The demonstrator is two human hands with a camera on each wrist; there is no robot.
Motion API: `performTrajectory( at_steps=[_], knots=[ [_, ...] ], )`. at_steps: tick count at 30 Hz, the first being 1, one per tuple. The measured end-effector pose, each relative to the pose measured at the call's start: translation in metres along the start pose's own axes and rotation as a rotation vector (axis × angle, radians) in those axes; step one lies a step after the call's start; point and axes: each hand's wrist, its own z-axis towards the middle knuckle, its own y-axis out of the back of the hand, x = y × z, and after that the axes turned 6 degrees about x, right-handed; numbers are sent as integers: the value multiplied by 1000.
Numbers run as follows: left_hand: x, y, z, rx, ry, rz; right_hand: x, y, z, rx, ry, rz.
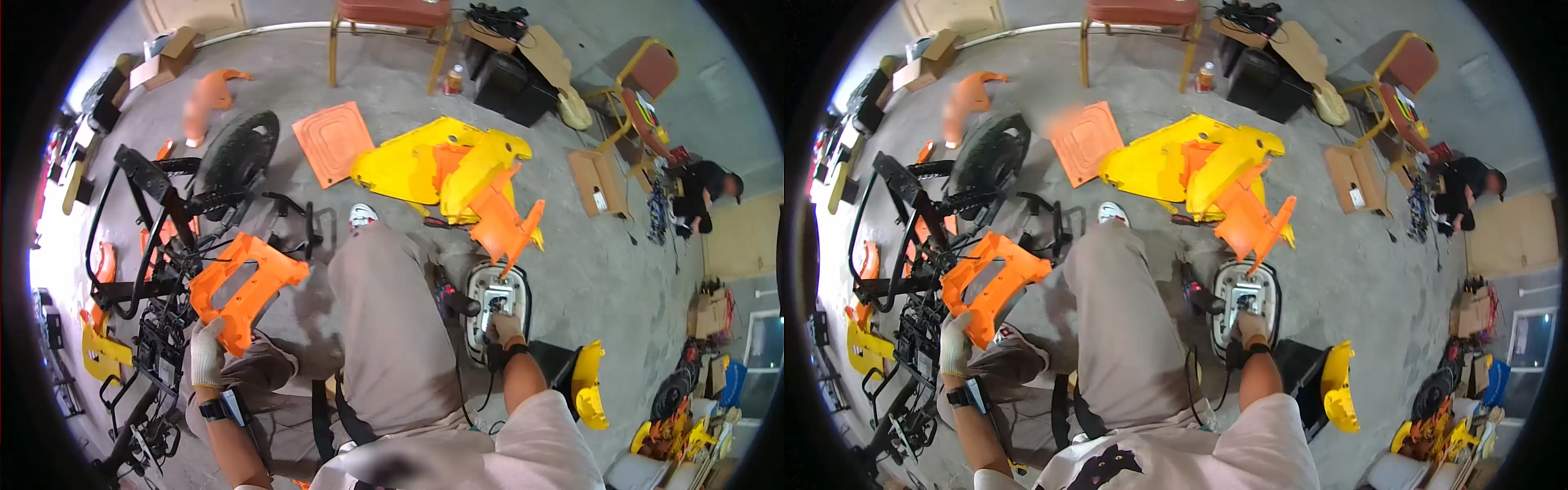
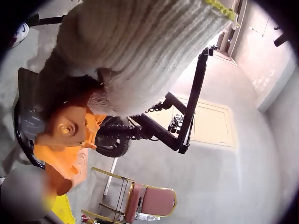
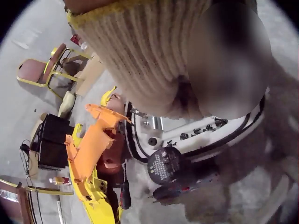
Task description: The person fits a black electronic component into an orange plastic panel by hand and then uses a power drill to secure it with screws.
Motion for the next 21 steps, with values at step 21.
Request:
performTrajectory(
  at_steps=[21],
  knots=[
    [-26, 25, -26, -320, 104, 749, 305, -107, -183, 523, 541, 284]
  ],
)
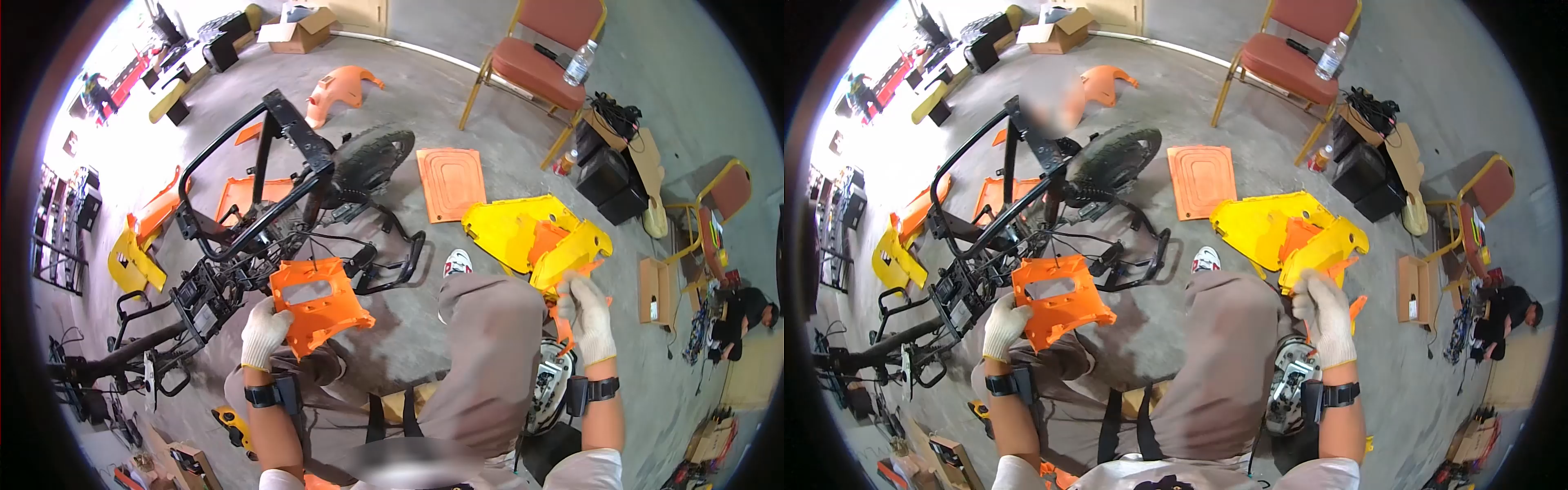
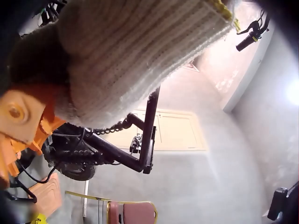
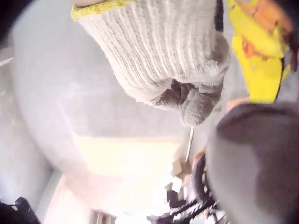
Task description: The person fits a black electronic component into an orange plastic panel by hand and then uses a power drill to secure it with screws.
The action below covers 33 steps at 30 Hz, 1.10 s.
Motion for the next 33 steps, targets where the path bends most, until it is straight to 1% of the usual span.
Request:
performTrajectory(
  at_steps=[1, 2, 3, 5, 7, 9, 11, 13, 15, 16, 18, 19, 20, 21, 23, 25, 26, 27, 29, 30, 31, 33],
  knots=[
    [-5, 2, -4, -7, -14, 39, 17, -33, -3, 71, -7, -4],
    [-2, 3, -3, -10, -62, 47, 27, -62, -4, 189, -32, 17],
    [2, 4, -2, -17, -58, 39, 32, -88, -2, 306, -59, 38],
    [6, 5, 0, 13, -75, 37, 30, -137, 7, 507, -177, 41],
    [7, 10, -2, 23, -70, 23, 15, -182, 25, 637, -292, 85],
    [17, 8, 3, 52, -87, -1, -16, -214, 55, 656, -322, 39],
    [10, 12, -5, 61, -84, 1, -52, -247, 84, 548, -341, 52],
    [9, 12, -9, 70, -61, -19, -93, -269, 115, 467, -309, -49],
    [5, 14, -12, 78, -62, 15, -127, -282, 141, 410, -337, -229],
    [3, 14, -14, 70, -71, 28, -146, -283, 159, 403, -324, -325],
    [0, 15, -15, 47, -95, 80, -202, -275, 218, 414, -251, -635],
    [-3, 16, -17, 42, -88, 75, -200, -278, 215, 373, -249, -720],
    [-7, 18, -19, 60, -47, 88, -209, -275, 221, 382, -251, -724],
    [-11, 20, -21, 79, -6, 103, -217, -272, 225, 427, -123, -795],
    [-11, 21, -21, 84, 10, 124, -225, -275, 236, 478, 4, -861],
    [-10, 21, -20, 93, -14, 171, -205, -286, 224, 554, -19, -1070],
    [-16, 23, -21, 105, -9, 162, -208, -290, 232, 660, -6, -1121],
    [-18, 25, -21, 108, 2, 164, -213, -294, 238, 667, -14, -1120],
    [-21, 28, -20, 143, -1, 141, -224, -307, 249, 992, 177, -1211],
    [-22, 29, -20, 151, 28, 149, -224, -318, 251, 1084, 101, -1269],
    [-24, 30, -19, 157, 42, 148, -227, -327, 249, 1096, 89, -1267],
    [-25, 31, -18, 177, 27, 135, -239, -341, 246, 1262, 333, -1142]
  ],
)
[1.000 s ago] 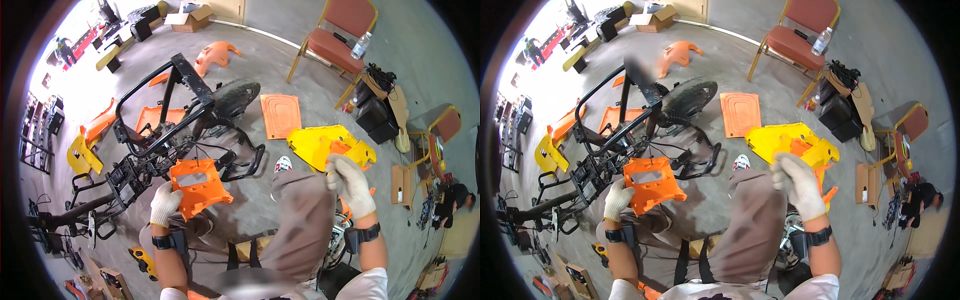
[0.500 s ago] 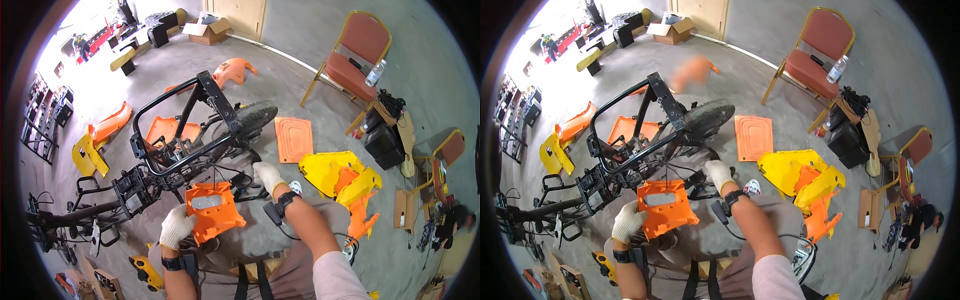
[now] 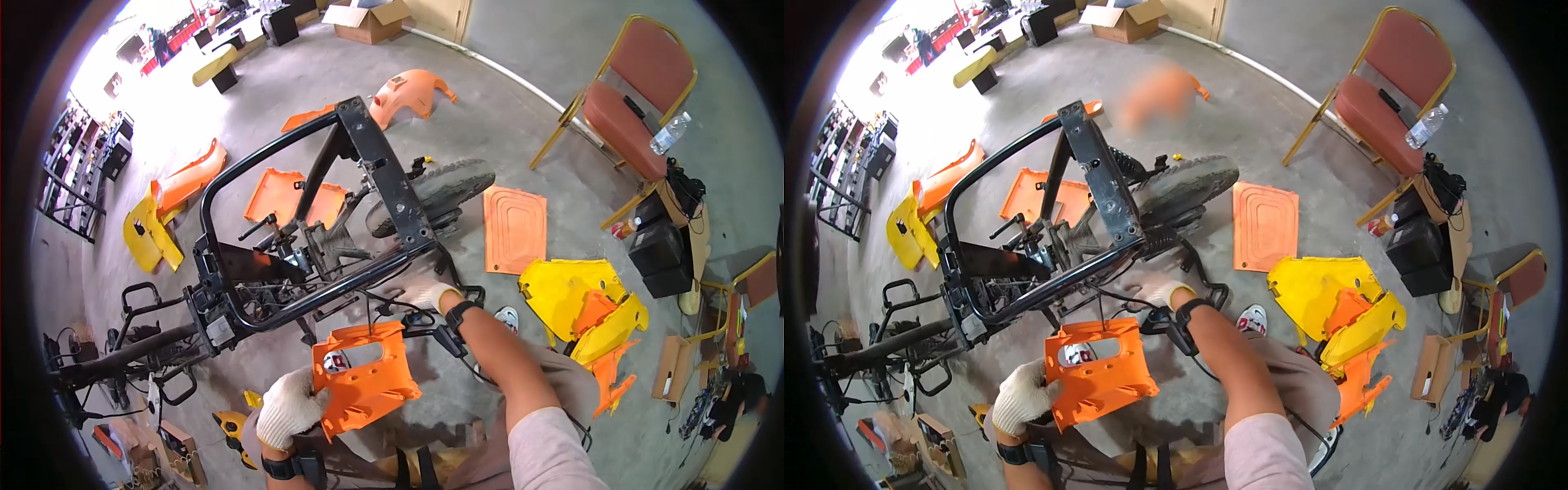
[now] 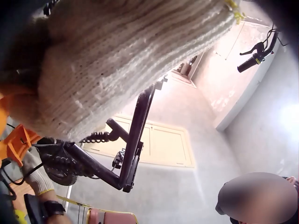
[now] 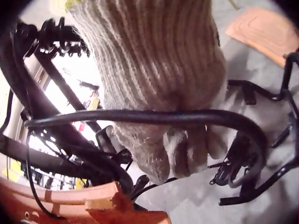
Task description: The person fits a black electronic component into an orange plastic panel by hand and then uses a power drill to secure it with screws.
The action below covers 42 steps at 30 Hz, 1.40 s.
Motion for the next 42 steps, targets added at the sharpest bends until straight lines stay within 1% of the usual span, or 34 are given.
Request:
performTrajectory(
  at_steps=[1, 2, 4, 5, 6, 8, 9, 12, 14, 16, 17, 22, 24, 28, 30, 32, 33, 35, 36, 38, 39, 41, 42],
  knots=[
    [1, 0, 1, 5, 12, -3, 2, -3, 7, 47, 51, 23],
    [2, 0, 2, 11, -2, -8, 13, 2, 12, 58, 51, 27],
    [4, 0, 3, 18, -9, -19, 53, 22, 15, 508, -274, 96],
    [5, 0, 4, 20, -8, 3, 60, 24, 19, 570, -345, -36],
    [5, 1, 4, 22, -9, 26, 59, 22, 17, 576, -345, -39],
    [9, 0, 5, 17, -25, 8, 57, 23, 6, 246, -189, -67],
    [11, -1, 5, 12, -45, -5, 57, 27, 2, 247, -190, -74],
    [18, -4, 6, 4, -72, 0, 60, 43, -13, 161, -404, -391],
    [16, -3, 6, -1, -83, 5, 36, 42, -16, 134, -416, -440],
    [14, -2, 6, -9, -91, 8, 9, 39, -18, 16, -320, -496],
    [14, -3, 6, -18, -91, 36, 11, 41, -22, -6, -327, -514],
    [22, -9, 11, -32, -106, 94, 23, 50, -38, -83, -369, -470],
    [20, -8, 11, -31, -111, 95, 32, 58, -48, -146, -444, -431],
    [19, -7, 12, -29, -122, 105, 45, 75, -67, -179, -441, -454],
    [18, -7, 13, -7, -117, 85, 49, 82, -75, -191, -441, -511],
    [14, -5, 11, -6, -127, 104, 55, 88, -84, -228, -402, -673],
    [13, -4, 11, -3, -127, 123, 59, 92, -86, -235, -402, -682],
    [13, -6, 13, -5, -116, 128, 65, 97, -90, -215, -429, -871],
    [13, -7, 14, -2, -97, 137, 67, 98, -91, -220, -428, -878],
    [13, -9, 15, -5, -106, 135, 74, 101, -95, -156, -506, -932],
    [13, -9, 15, -2, -109, 137, 78, 103, -98, -161, -501, -939],
    [13, -9, 14, -11, -104, 124, 86, 105, -106, -161, -563, -971],
    [13, -9, 14, -13, -96, 113, 87, 106, -110, -163, -552, -976]
  ],
)
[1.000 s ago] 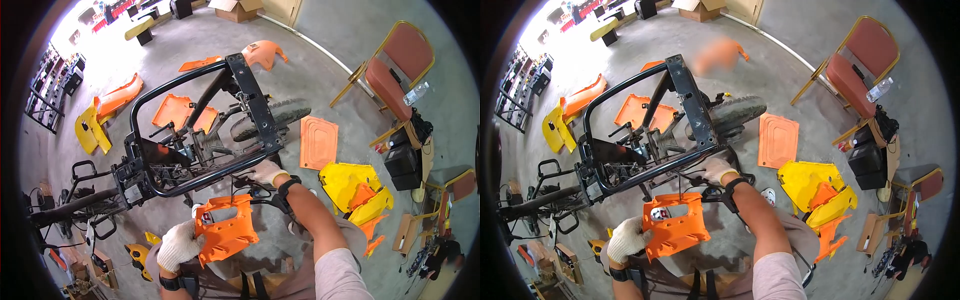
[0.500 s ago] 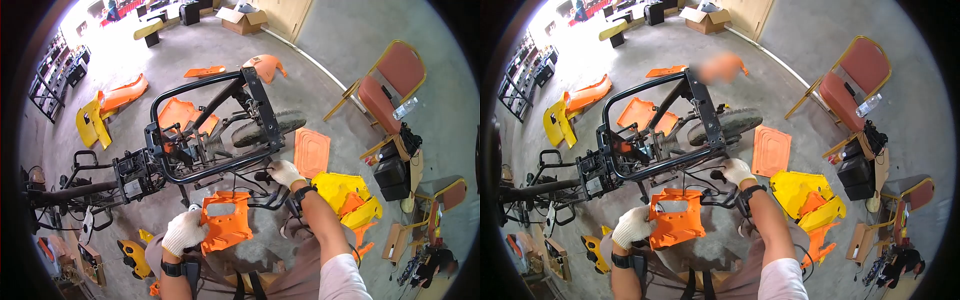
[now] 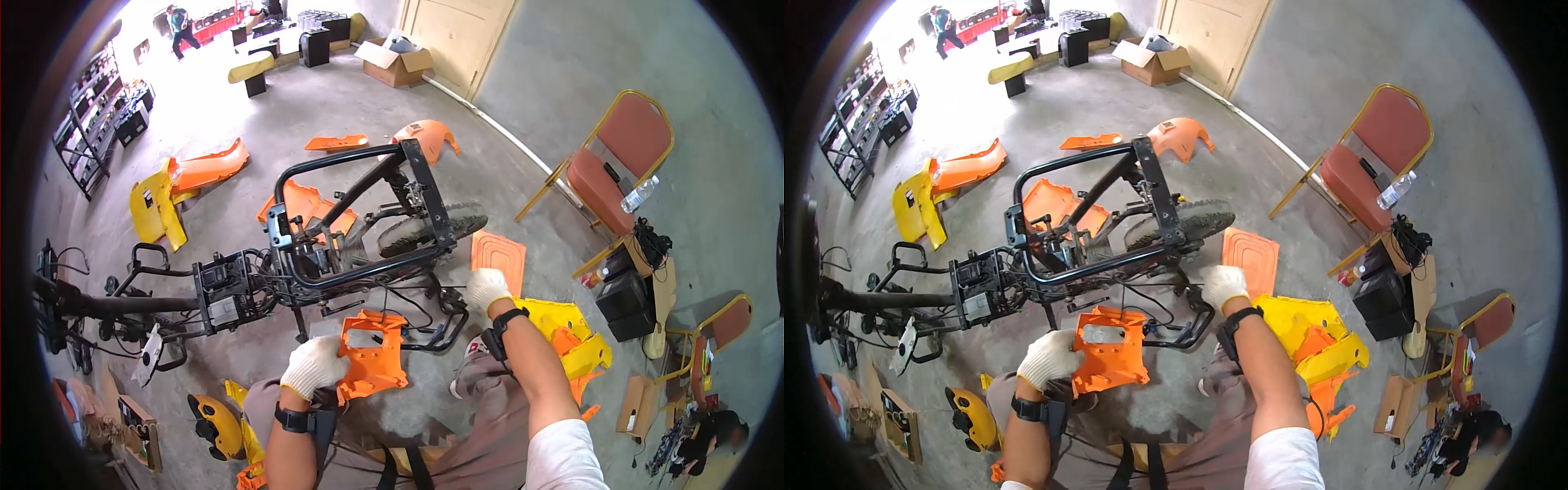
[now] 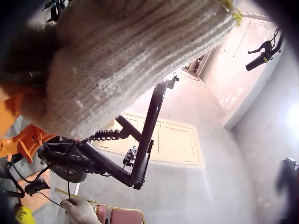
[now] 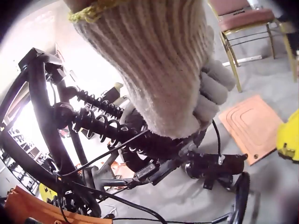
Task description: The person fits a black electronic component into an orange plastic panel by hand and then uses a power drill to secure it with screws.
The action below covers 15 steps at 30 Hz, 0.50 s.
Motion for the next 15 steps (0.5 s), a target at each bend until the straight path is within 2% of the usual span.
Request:
performTrajectory(
  at_steps=[2, 5, 8, 11, 15],
  knots=[
    [3, -3, 2, -17, 3, -16, -8, 1, -7, 93, -79, -62],
    [4, -2, -1, -17, -30, 15, -22, -4, -20, 108, -120, -98],
    [9, -8, 5, -48, -49, -13, -34, 9, -44, 98, -178, -137],
    [6, -3, 1, -10, -35, -43, -67, -10, -52, 33, -226, -161],
    [9, -4, 0, 3, -45, -116, -86, -2, -76, -35, -335, -134]
  ],
)
